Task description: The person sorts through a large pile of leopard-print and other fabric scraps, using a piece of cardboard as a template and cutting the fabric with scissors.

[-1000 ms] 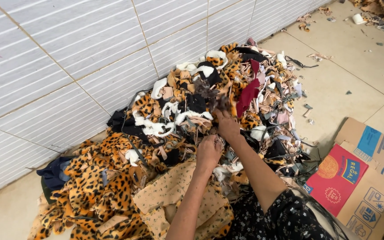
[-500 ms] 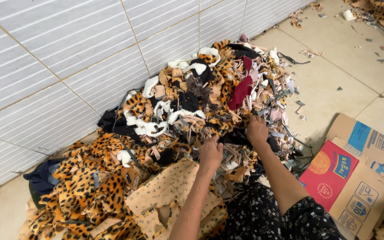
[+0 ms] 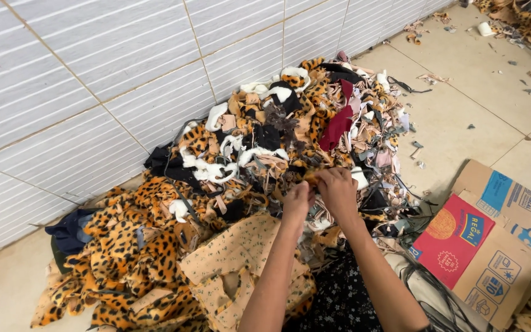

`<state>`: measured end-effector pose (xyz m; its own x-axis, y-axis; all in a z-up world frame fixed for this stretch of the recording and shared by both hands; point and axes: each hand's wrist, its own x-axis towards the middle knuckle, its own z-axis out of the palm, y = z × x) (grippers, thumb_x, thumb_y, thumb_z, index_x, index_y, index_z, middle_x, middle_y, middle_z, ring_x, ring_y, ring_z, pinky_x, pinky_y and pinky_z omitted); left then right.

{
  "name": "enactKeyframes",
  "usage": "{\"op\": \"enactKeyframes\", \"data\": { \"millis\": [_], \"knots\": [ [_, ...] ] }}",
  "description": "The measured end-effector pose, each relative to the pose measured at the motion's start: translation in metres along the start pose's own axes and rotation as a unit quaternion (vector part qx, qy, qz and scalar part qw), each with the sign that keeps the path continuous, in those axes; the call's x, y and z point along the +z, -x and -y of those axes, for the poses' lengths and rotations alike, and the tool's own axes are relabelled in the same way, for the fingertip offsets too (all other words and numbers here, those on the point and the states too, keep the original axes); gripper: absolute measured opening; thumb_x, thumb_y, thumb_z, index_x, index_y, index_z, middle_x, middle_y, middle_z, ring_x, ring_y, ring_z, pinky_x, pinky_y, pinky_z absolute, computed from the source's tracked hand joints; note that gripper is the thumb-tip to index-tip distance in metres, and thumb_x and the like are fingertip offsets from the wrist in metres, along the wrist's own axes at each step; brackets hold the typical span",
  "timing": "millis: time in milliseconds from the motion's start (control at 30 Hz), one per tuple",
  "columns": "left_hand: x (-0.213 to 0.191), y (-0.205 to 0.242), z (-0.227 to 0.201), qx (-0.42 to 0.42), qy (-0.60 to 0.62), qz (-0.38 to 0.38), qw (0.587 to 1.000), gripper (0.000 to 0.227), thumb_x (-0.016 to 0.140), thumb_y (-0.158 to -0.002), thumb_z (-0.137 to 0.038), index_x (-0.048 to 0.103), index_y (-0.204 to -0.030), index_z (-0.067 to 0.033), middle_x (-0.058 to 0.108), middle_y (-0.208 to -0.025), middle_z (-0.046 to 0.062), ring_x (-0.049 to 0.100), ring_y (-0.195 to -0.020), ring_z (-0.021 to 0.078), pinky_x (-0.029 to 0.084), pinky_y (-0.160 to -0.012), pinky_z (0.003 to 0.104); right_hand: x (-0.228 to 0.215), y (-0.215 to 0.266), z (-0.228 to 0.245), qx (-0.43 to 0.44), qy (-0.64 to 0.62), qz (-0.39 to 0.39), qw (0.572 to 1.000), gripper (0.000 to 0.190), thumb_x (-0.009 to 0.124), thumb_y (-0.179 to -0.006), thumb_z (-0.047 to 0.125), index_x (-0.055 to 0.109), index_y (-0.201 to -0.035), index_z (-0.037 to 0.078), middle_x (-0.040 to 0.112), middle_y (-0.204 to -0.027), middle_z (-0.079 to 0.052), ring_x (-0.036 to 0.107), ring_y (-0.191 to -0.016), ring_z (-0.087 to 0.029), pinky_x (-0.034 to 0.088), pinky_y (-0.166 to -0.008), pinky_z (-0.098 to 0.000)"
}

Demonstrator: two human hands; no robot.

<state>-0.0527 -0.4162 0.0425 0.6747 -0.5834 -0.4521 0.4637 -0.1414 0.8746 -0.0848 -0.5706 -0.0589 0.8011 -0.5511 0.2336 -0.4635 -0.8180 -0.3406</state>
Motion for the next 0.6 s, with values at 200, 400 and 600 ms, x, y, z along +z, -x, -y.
{"op": "enactKeyframes", "data": {
  "millis": [200,400,600],
  "knots": [
    [-0.012,-0.011,0.016,0.063,0.172,-0.067,0.981,0.032,0.063,-0.097,-0.012,0.064,-0.125,0.0025,0.062,-0.120,0.019,0.063,-0.104,0.0202,0.057,-0.093,0.031,-0.050,0.039,0.051,-0.068,-0.070,-0.003,0.995,0.021,0.060,-0.098,0.016,0.076,-0.100,0.029,0.068,-0.107,0.010,0.055,-0.123,-0.020,0.050,-0.093,-0.0443],
    [-0.041,-0.002,0.013,0.083,0.129,-0.085,0.985,0.027,0.058,-0.101,-0.015,0.065,-0.121,0.0025,0.064,-0.120,0.024,0.064,-0.119,0.0329,0.056,-0.102,0.042,-0.044,0.030,0.012,0.016,-0.284,0.008,0.959,0.031,0.058,-0.094,-0.003,0.079,-0.103,0.018,0.075,-0.103,-0.008,0.067,-0.110,-0.033,0.053,-0.095,-0.0470],
    [-0.053,0.001,0.021,0.046,0.104,-0.087,0.990,0.027,0.056,-0.102,-0.015,0.065,-0.123,-0.0012,0.067,-0.124,0.019,0.065,-0.120,0.0258,0.056,-0.104,0.035,-0.022,0.029,0.009,0.150,-0.255,0.150,0.943,0.043,0.051,-0.098,0.003,0.078,-0.115,0.031,0.072,-0.119,-0.011,0.069,-0.106,-0.038,0.055,-0.085,-0.0478]
  ]
}}
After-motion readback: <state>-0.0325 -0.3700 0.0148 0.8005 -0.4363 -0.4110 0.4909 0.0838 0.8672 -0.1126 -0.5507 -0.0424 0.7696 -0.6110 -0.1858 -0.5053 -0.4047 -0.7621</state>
